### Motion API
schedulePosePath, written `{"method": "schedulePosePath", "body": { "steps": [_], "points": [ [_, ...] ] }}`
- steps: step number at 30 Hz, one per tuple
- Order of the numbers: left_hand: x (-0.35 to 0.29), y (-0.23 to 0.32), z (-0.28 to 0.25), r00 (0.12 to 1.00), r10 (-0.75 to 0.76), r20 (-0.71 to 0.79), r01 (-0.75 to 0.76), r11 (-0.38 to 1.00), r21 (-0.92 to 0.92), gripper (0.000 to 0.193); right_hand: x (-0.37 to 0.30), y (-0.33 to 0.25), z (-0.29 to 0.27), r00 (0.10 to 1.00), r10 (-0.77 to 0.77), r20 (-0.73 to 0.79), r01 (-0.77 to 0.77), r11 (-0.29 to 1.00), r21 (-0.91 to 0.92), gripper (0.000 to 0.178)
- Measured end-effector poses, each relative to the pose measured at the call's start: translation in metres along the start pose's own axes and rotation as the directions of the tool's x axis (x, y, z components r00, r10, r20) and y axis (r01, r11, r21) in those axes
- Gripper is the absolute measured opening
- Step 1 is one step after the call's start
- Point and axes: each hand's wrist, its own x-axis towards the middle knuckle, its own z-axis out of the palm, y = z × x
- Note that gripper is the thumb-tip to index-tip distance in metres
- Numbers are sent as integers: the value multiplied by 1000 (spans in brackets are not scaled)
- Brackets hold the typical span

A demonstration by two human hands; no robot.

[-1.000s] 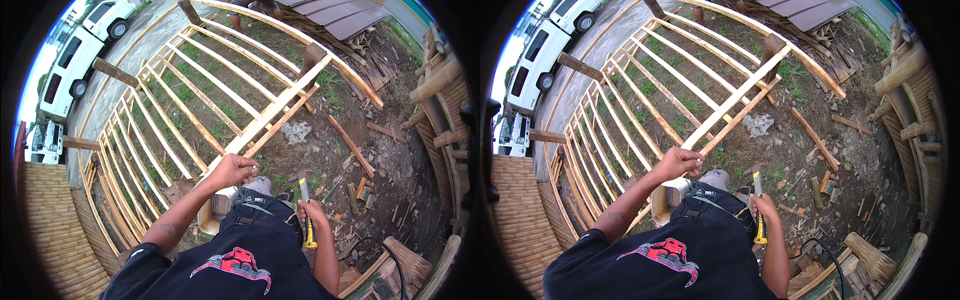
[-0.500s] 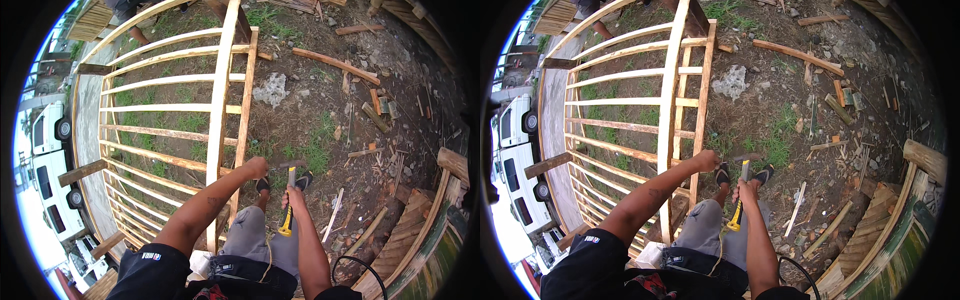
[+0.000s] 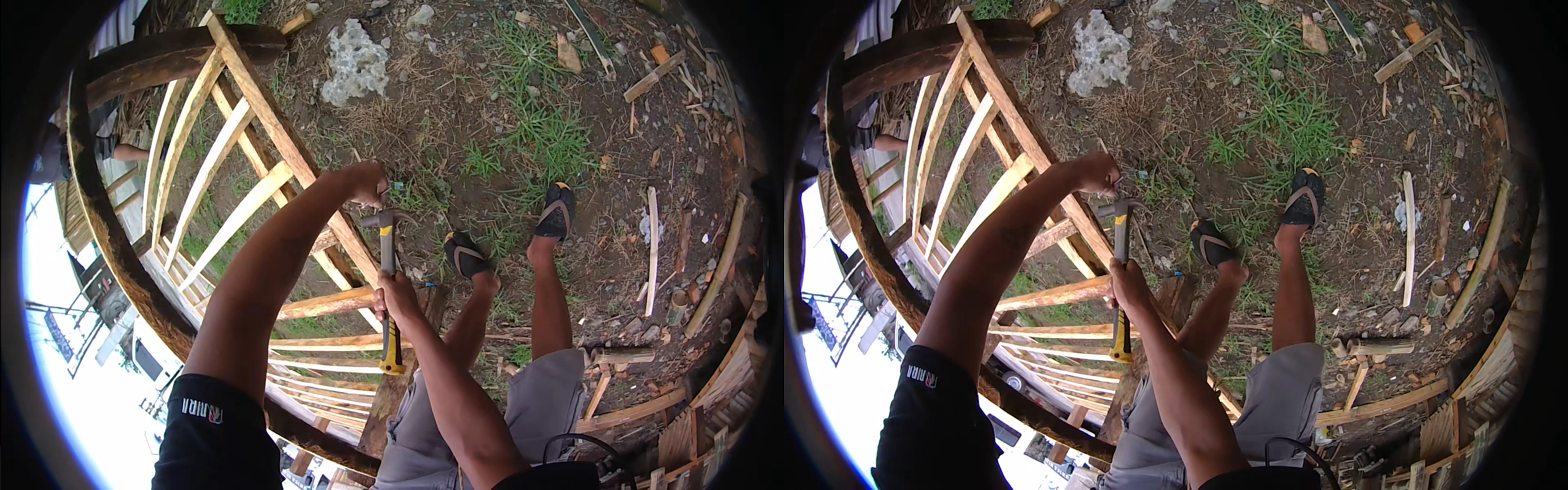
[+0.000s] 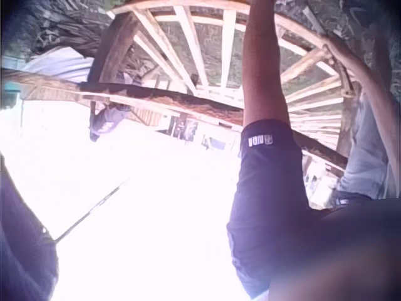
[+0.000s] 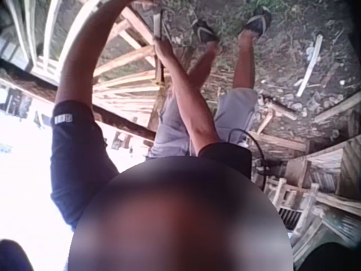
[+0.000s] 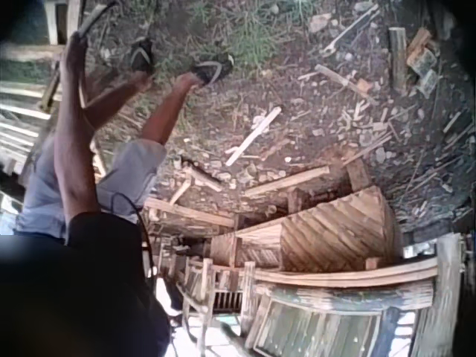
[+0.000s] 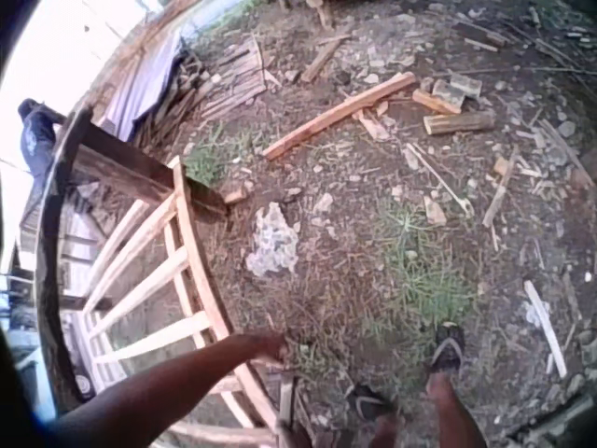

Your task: The person uses a hammer to drive nails into a wooden frame structure, securing slats to the frame. The person then walks away from the frame carrying the hammer and a container of nails.

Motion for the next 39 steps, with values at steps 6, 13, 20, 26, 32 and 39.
{"method": "schedulePosePath", "body": {
  "steps": [6,13,20,26,32,39],
  "points": [
    [18,-18,49,958,-84,275,105,992,-65,20,-27,-34,-82,993,-89,-82,102,978,183,22],
    [-1,-35,56,977,-120,175,176,920,-351,17,-72,-86,-105,941,-292,-172,320,932,168,28],
    [-16,-34,61,998,-59,0,55,929,-366,13,-25,-30,-39,908,-325,-263,394,877,276,27],
    [-25,-38,66,998,0,-66,-18,961,-276,13,-38,-59,-50,974,-212,-83,190,959,-211,27],
    [-24,-41,70,996,14,-88,-41,949,-311,13,-51,-66,-53,772,-511,-379,635,646,424,30],
    [-27,-39,74,992,-37,-121,-1,954,-300,12,-50,-62,-64,948,-272,-165,266,962,-57,27]
  ]
}}
